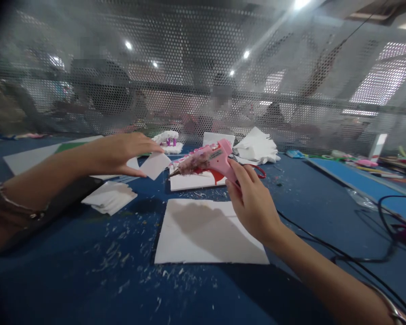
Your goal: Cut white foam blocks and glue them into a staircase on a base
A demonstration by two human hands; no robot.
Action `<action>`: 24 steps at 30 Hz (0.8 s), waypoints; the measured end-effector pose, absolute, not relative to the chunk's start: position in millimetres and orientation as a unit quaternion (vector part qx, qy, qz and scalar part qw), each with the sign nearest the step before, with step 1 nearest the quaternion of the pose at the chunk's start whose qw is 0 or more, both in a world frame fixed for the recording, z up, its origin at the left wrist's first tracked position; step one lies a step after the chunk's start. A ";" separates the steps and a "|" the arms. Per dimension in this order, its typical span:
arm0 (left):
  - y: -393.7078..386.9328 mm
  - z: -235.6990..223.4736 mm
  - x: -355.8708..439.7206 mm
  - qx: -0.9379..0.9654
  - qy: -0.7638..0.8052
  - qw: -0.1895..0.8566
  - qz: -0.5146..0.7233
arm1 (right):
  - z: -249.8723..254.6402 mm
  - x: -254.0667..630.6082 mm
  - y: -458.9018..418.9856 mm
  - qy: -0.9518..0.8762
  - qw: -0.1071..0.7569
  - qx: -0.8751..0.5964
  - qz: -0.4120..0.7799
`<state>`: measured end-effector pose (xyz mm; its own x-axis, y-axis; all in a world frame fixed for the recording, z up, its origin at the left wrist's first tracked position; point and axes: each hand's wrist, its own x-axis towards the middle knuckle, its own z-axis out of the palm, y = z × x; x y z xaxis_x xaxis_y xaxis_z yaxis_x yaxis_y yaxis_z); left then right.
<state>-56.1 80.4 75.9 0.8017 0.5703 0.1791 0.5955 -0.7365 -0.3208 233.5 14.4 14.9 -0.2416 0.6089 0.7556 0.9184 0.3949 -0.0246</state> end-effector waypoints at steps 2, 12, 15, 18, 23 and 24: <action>82.0 75.4 -56.5 -0.929 -0.301 0.216 -0.028 | 16.5 235.2 14.2 -0.753 0.360 -0.507 -0.217; 78.8 76.1 -63.6 -0.907 -0.322 0.272 0.003 | 19.7 252.7 15.0 -0.733 0.363 -0.547 -0.178; 81.6 77.6 -67.1 -0.895 -0.339 0.290 -0.016 | 19.1 258.5 20.3 -0.727 0.350 -0.563 -0.176; 78.7 81.0 -69.5 -0.892 -0.339 0.296 -0.034 | 19.4 263.8 25.7 -0.712 0.336 -0.593 -0.167; 70.8 85.7 -71.3 -0.884 -0.351 0.304 -0.055 | 22.6 267.1 27.1 -0.705 0.333 -0.611 -0.142; 70.6 86.0 -71.9 -0.883 -0.351 0.305 -0.060 | 23.6 266.8 26.1 -0.707 0.331 -0.609 -0.139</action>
<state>-71.9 70.6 86.0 0.7465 0.5839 0.3192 0.6565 -0.5681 -0.4962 266.8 26.1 23.6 -0.0379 0.7694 0.6376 0.9536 0.2185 -0.2071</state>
